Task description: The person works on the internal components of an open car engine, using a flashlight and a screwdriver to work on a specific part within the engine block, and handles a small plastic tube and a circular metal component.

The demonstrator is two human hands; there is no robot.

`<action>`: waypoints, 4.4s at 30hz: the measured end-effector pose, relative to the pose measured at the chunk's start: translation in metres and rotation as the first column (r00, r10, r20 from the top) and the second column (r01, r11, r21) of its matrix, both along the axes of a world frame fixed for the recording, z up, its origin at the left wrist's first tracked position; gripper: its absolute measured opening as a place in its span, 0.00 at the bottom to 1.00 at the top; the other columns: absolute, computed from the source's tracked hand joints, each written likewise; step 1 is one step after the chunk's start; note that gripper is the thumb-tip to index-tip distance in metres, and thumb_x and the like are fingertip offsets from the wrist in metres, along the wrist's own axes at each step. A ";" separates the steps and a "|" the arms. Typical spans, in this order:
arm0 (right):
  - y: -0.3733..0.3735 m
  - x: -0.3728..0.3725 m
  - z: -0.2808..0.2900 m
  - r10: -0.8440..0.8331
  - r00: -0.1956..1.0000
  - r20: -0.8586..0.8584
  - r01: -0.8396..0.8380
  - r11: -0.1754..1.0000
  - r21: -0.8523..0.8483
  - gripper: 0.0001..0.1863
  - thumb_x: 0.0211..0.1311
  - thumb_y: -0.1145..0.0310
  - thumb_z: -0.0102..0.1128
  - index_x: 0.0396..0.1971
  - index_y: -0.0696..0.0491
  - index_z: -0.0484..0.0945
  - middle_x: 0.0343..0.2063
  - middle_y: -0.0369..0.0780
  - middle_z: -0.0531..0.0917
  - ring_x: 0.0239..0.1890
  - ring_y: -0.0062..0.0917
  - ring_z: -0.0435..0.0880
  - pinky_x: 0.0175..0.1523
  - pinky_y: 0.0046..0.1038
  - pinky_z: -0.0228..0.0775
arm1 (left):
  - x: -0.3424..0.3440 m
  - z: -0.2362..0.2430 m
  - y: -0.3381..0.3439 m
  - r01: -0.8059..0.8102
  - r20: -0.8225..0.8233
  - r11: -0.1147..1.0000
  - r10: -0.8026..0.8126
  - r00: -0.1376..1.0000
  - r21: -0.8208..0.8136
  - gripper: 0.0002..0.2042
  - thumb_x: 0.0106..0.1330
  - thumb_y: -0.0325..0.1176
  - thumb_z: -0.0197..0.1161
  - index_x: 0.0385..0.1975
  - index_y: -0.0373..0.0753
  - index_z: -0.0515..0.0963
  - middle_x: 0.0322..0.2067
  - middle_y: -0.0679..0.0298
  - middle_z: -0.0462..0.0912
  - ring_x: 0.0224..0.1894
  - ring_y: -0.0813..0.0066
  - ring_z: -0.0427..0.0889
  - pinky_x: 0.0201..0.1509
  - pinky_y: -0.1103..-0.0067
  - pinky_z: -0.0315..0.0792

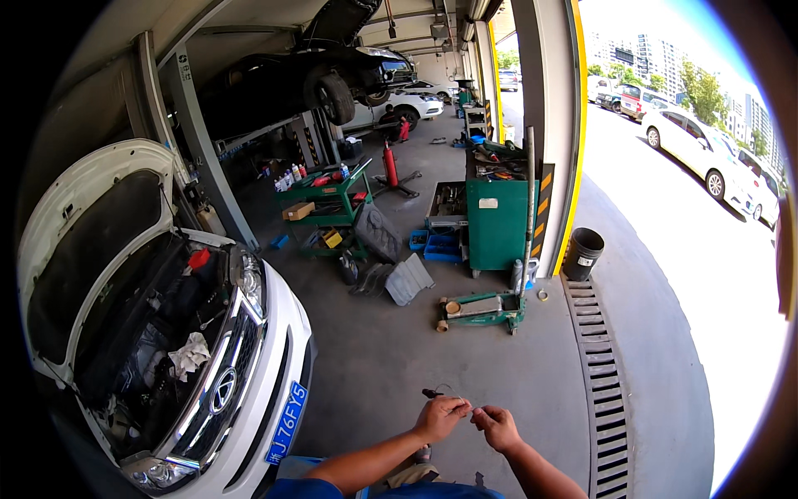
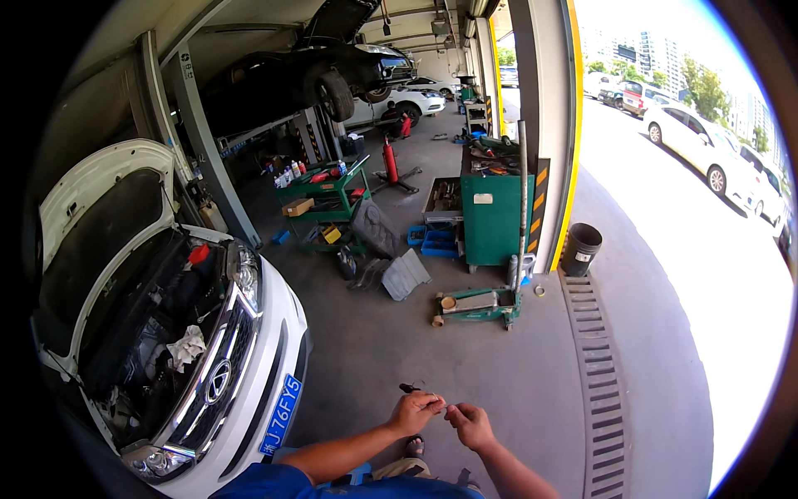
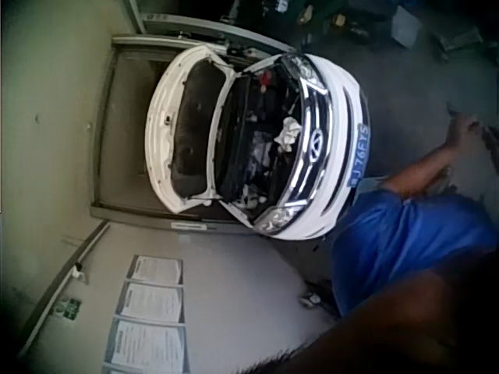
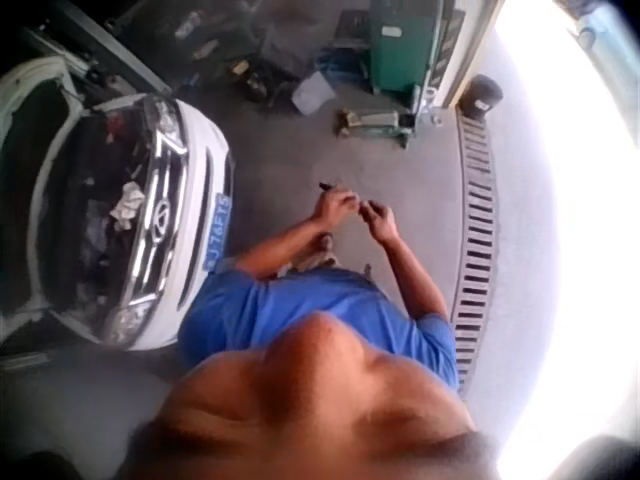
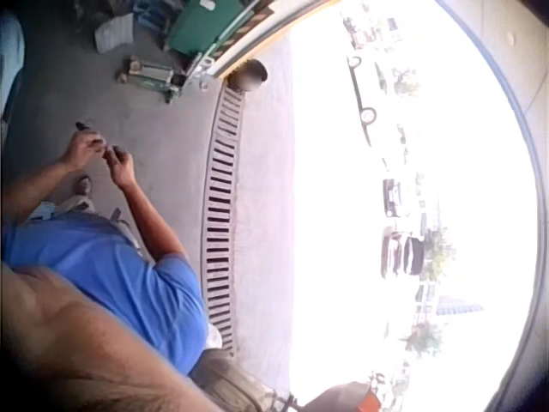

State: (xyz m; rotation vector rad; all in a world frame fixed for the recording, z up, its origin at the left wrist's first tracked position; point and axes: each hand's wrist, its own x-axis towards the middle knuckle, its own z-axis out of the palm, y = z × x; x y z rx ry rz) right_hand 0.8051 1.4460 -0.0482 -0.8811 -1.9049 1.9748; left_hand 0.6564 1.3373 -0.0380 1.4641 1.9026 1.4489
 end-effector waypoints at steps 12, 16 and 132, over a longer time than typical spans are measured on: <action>0.085 -0.180 0.003 -0.048 0.970 -0.240 -0.196 0.434 -0.879 0.10 0.64 0.68 0.55 0.26 0.57 0.74 0.22 0.38 0.74 0.25 0.26 0.68 0.36 0.26 0.61 | -0.186 0.021 0.063 0.137 -0.436 0.945 0.006 0.900 0.296 0.08 0.64 0.34 0.64 0.31 0.36 0.81 0.27 0.61 0.83 0.30 0.65 0.81 0.39 0.73 0.69; 0.104 -0.228 0.042 0.113 0.993 0.034 -0.107 0.735 0.669 0.15 0.64 0.60 0.62 0.39 0.57 0.78 0.30 0.42 0.81 0.36 0.29 0.80 0.40 0.29 0.72 | -0.239 0.018 0.081 0.028 0.196 0.998 -0.040 0.980 0.063 0.10 0.68 0.35 0.61 0.31 0.34 0.81 0.24 0.64 0.81 0.26 0.73 0.80 0.35 0.78 0.71; 0.421 -0.634 0.057 0.627 0.726 -0.283 -0.529 0.771 0.354 0.30 0.56 0.69 0.70 0.59 0.54 0.69 0.47 0.39 0.78 0.47 0.25 0.78 0.44 0.29 0.75 | -0.560 0.059 0.329 -0.240 0.800 0.968 0.085 0.594 0.076 0.11 0.73 0.35 0.52 0.37 0.33 0.76 0.22 0.67 0.72 0.25 0.79 0.70 0.31 0.82 0.66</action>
